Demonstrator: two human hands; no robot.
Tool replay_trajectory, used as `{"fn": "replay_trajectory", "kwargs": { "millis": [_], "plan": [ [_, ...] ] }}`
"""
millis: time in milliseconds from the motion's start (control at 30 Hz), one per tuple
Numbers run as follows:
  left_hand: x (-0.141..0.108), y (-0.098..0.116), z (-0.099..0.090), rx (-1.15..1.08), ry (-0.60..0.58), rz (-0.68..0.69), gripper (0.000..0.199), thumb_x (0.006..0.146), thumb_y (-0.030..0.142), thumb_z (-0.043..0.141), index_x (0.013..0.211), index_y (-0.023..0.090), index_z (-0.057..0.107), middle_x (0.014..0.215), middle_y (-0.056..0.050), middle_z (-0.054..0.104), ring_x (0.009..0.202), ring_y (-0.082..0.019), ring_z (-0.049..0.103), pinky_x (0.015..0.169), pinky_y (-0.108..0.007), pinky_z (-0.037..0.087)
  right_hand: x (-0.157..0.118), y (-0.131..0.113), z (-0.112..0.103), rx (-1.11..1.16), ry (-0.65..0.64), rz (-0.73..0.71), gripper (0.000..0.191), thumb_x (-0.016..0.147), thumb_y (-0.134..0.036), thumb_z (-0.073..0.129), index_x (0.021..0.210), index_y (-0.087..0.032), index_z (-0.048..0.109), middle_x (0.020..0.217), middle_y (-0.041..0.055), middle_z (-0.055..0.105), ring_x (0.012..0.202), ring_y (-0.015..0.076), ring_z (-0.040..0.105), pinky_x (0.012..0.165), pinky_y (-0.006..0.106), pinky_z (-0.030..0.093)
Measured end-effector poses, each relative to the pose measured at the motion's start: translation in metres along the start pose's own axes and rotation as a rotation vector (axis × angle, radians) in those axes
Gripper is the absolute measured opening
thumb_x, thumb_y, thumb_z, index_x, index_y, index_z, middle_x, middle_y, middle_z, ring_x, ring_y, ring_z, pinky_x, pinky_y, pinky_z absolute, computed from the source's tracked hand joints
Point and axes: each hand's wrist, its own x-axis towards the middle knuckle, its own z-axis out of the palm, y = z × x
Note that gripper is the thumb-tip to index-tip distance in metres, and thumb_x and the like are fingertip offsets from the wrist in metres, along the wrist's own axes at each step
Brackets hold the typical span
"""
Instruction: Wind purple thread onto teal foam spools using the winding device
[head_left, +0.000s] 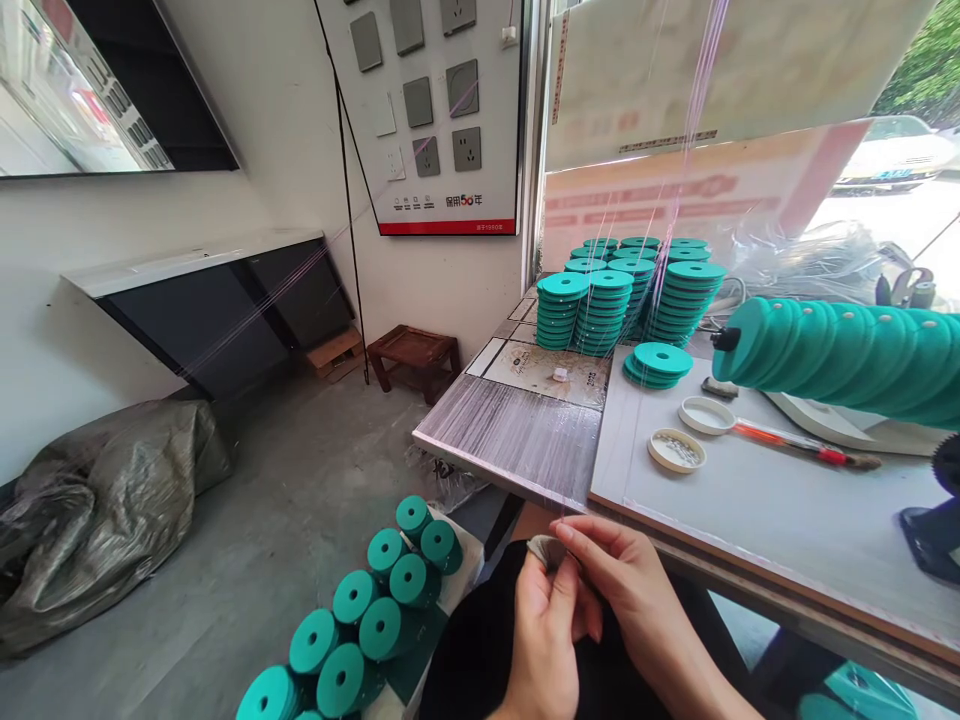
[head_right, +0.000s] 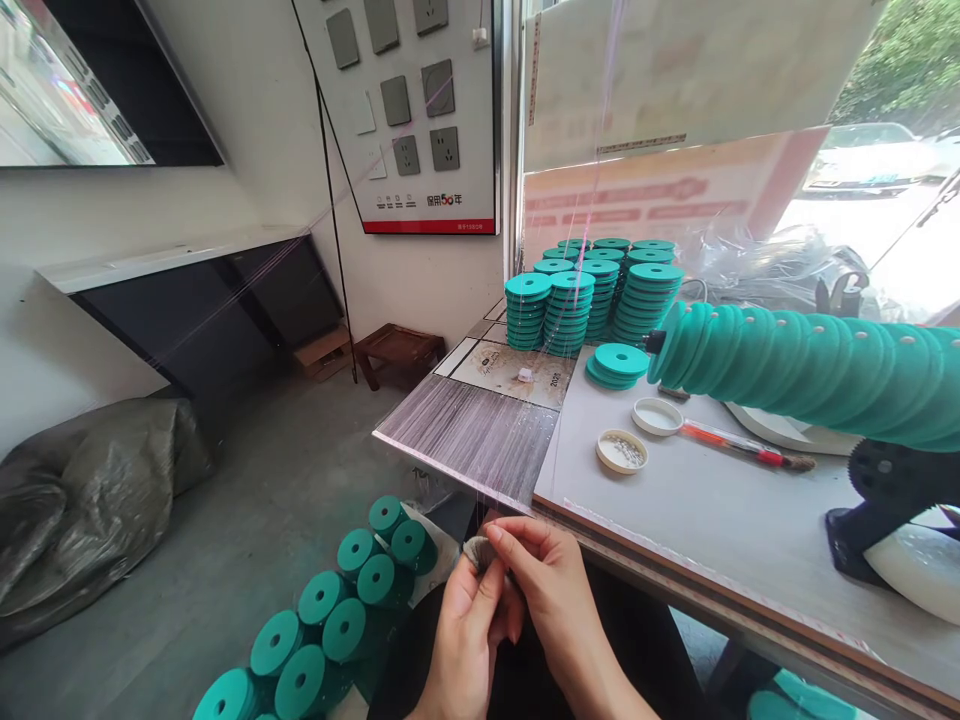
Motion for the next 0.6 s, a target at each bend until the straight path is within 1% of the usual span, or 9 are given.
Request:
{"fn": "replay_trajectory", "kwargs": {
  "millis": [100,233,333,433,533,600],
  "plan": [
    [0.001,-0.001,0.0,0.006,0.013,0.026,0.037,0.075,0.047,0.053,0.09,0.014,0.048,0.056,0.006,0.035,0.05,-0.002,0.032,0.047,-0.015,0.027,-0.002,0.001,0.0,0.012,0.014,-0.021,0.054,0.06,-0.054,0.065,0.087,-0.008,0.057,0.038,-0.0017,0.047,0.029,0.0101,0.043,0.031,0.017,0.031],
    [0.001,-0.003,-0.001,-0.007,0.036,0.036,0.033,0.077,0.045,0.052,0.086,0.014,0.045,0.056,0.006,0.036,0.05,-0.002,0.033,0.048,-0.014,0.028,-0.003,0.003,0.0,0.027,0.023,-0.029,0.052,0.061,-0.052,0.065,0.086,-0.007,0.058,0.036,-0.0015,0.046,0.031,0.0095,0.042,0.035,0.02,0.036],
    [0.001,-0.004,-0.001,-0.011,0.042,0.039,0.033,0.077,0.046,0.051,0.084,0.014,0.045,0.056,0.006,0.037,0.05,-0.002,0.033,0.048,-0.014,0.028,-0.003,0.003,0.001,0.048,0.033,-0.032,0.051,0.059,-0.052,0.066,0.083,-0.008,0.056,0.037,-0.0019,0.046,0.031,0.0093,0.041,0.036,0.021,0.036],
    [0.001,-0.004,-0.001,-0.013,0.046,0.038,0.031,0.079,0.044,0.048,0.083,0.014,0.044,0.054,0.006,0.037,0.049,-0.002,0.033,0.048,-0.014,0.027,-0.004,0.005,0.0,0.072,0.051,-0.036,0.048,0.058,-0.052,0.067,0.079,-0.011,0.052,0.043,-0.0028,0.048,0.032,0.0091,0.042,0.035,0.021,0.035],
    [0.002,-0.004,-0.001,-0.014,0.047,0.04,0.029,0.081,0.043,0.047,0.083,0.014,0.045,0.053,0.006,0.038,0.048,-0.002,0.033,0.047,-0.013,0.027,-0.004,0.009,-0.002,0.115,0.062,-0.037,0.042,0.061,-0.049,0.065,0.076,-0.014,0.049,0.044,-0.0076,0.039,0.031,0.0072,0.04,0.034,0.021,0.035],
    [0.002,-0.005,-0.001,-0.008,0.044,0.038,0.028,0.081,0.042,0.046,0.083,0.014,0.045,0.052,0.006,0.038,0.047,-0.001,0.033,0.047,-0.013,0.025,-0.004,0.011,-0.004,0.169,0.064,-0.05,0.037,0.064,-0.047,0.063,0.073,-0.016,0.045,0.048,-0.0082,0.037,0.033,0.0056,0.04,0.034,0.019,0.036]
  ]
}}
